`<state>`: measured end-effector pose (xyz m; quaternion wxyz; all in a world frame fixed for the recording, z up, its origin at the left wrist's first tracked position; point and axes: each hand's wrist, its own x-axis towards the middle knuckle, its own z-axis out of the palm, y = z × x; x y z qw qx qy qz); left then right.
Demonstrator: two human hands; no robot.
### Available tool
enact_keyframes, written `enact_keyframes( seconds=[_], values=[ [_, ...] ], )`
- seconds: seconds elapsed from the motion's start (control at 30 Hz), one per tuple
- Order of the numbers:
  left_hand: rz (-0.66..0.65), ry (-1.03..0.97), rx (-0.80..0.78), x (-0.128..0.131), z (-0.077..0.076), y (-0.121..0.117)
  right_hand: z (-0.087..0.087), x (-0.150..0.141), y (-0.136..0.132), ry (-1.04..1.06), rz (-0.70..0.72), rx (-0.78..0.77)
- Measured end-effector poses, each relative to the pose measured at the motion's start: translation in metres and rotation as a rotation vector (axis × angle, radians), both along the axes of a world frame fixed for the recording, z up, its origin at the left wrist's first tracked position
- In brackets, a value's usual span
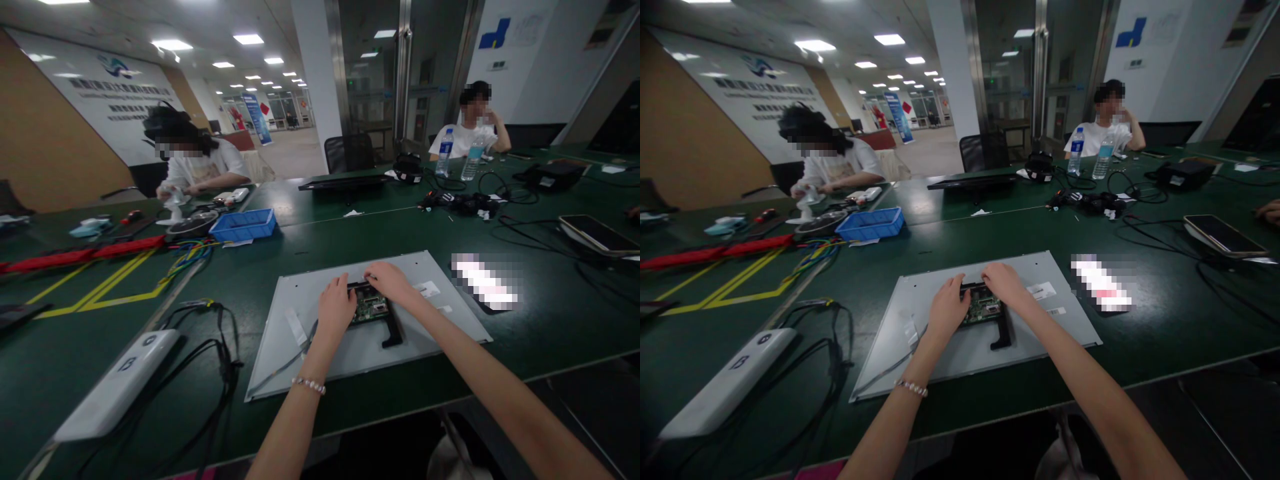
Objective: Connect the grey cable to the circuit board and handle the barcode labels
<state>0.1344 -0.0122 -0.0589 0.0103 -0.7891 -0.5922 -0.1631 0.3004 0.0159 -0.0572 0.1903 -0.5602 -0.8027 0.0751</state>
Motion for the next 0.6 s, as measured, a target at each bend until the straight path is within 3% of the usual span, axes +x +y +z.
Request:
enact_keyframes(
  seconds=[0.27,0.4,0.6],
  values=[
    [0.0,0.019,-0.001,0.0,0.0,0.001,0.01,0.047,-0.005,-0.042,-0.158,0.201],
    [0.006,0.02,-0.003,0.0,0.001,0.0,-0.006,0.065,-0.008,-0.053,-0.178,0.114],
    [0.015,-0.03,0.0,-0.001,0.004,0.0,-0.03,0.074,-0.008,0.152,-0.203,0.05]
  ],
)
